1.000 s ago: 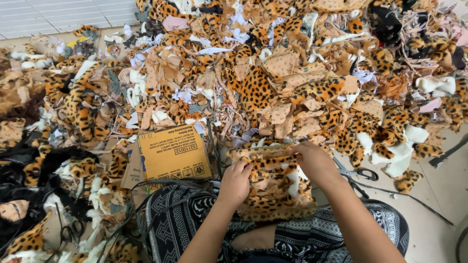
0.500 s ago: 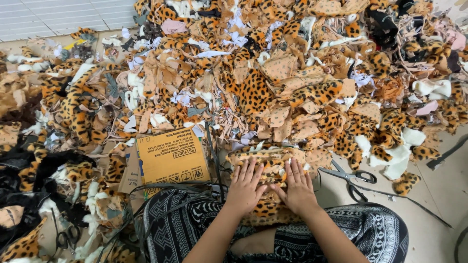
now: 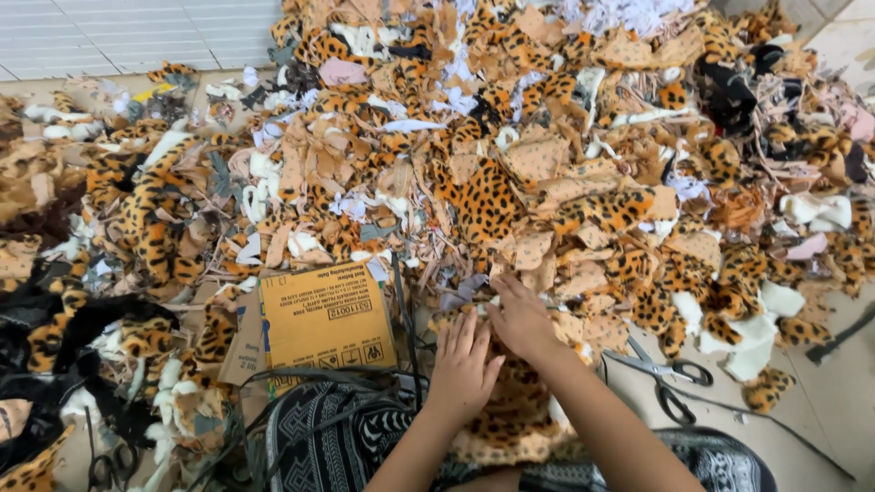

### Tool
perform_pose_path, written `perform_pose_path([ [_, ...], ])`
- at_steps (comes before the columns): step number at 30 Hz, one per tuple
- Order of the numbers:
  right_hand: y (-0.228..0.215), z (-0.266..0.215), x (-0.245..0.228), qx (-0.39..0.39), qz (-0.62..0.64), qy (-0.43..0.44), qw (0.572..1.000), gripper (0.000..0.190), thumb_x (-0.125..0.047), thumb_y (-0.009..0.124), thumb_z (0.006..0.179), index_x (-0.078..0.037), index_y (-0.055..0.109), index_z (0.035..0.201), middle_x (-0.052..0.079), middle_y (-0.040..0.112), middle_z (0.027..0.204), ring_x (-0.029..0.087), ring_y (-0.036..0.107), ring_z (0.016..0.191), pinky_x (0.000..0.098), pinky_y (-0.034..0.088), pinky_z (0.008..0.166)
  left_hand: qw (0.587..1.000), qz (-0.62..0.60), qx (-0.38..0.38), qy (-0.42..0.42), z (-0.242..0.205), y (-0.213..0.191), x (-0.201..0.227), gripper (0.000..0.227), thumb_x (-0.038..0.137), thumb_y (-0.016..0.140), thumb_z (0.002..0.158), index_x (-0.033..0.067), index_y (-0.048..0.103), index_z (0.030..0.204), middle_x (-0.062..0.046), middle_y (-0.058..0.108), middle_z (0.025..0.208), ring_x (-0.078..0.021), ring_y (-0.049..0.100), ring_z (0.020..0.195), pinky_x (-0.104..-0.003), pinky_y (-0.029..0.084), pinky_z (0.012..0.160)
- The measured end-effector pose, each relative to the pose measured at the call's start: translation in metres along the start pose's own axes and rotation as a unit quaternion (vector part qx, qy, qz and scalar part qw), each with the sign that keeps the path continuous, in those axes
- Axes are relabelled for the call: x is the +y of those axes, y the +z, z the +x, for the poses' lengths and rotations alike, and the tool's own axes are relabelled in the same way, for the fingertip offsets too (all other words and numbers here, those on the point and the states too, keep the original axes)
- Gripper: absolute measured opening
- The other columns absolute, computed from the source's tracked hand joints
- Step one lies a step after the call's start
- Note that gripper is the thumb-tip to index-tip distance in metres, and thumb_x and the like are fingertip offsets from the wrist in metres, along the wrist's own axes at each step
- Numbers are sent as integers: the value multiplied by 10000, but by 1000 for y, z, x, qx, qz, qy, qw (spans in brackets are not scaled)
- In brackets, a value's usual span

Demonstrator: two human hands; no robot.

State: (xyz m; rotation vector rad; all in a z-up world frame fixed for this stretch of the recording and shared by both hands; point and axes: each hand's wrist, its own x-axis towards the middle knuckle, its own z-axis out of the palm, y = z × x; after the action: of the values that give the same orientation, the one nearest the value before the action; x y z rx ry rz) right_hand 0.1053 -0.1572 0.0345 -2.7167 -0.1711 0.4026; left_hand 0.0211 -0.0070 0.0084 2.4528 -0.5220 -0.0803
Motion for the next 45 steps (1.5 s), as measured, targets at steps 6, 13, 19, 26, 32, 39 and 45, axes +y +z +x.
perform_pose_path([
  [6,9,95,-20,-142,97,155,973,555,-353,382,1082,-308,257,1620,73,33,1703,278,50,1583,446,378,1165,986,-83,-61,-129,8,-30,-18,637,514,288,1054,115,396,1538,-123,155,1673,-311,108,1539,-535,81,1223],
  [13,16,134,17,-144,9,90,985,506,-330,389,1068,-93,466,1508,105,298,1644,286,299,1509,443,299,1239,962,-146,-70,-219,15,-48,-29,571,470,340,1051,161,439,1520,-75,211,1663,-301,161,1528,-518,170,1222],
  [19,-85,73,-20,-140,89,101,981,498,-396,430,1049,-192,528,1493,-7,368,1637,225,327,1513,418,302,1218,964,-192,-38,-179,33,-54,-14,593,470,323,1037,102,525,1456,-93,307,1622,-295,252,1500,-536,245,1181],
  [26,-175,-25,-48,-64,135,-2,989,515,-395,440,1001,-237,535,1481,-9,387,1638,205,269,1553,442,240,1228,970,-199,2,-142,38,-66,13,518,396,393,1052,104,524,1459,-58,318,1621,-289,260,1497,-526,276,1178],
  [32,-204,-110,-69,-18,151,-18,988,480,-280,511,981,-111,581,1425,139,430,1580,340,341,1480,502,342,1143,968,-229,43,-91,25,-99,42,487,326,383,1079,7,532,1417,-183,369,1551,-415,323,1443,-573,354,1127],
  [39,-195,-186,-78,-60,131,12,989,453,-223,523,987,-56,612,1399,223,497,1530,394,449,1432,574,376,1156,953,-281,88,-73,9,-121,62,448,246,373,1117,-77,512,1394,-297,406,1462,-535,369,1382,-655,347,1096],
  [45,-108,-176,-51,-234,82,24,968,534,-205,450,1049,-158,372,1575,195,310,1627,407,587,1300,505,581,981,960,-260,48,-96,-2,-112,58,413,221,401,1108,-34,528,1408,-281,443,1442,-504,408,1378,-600,389,1093],
])
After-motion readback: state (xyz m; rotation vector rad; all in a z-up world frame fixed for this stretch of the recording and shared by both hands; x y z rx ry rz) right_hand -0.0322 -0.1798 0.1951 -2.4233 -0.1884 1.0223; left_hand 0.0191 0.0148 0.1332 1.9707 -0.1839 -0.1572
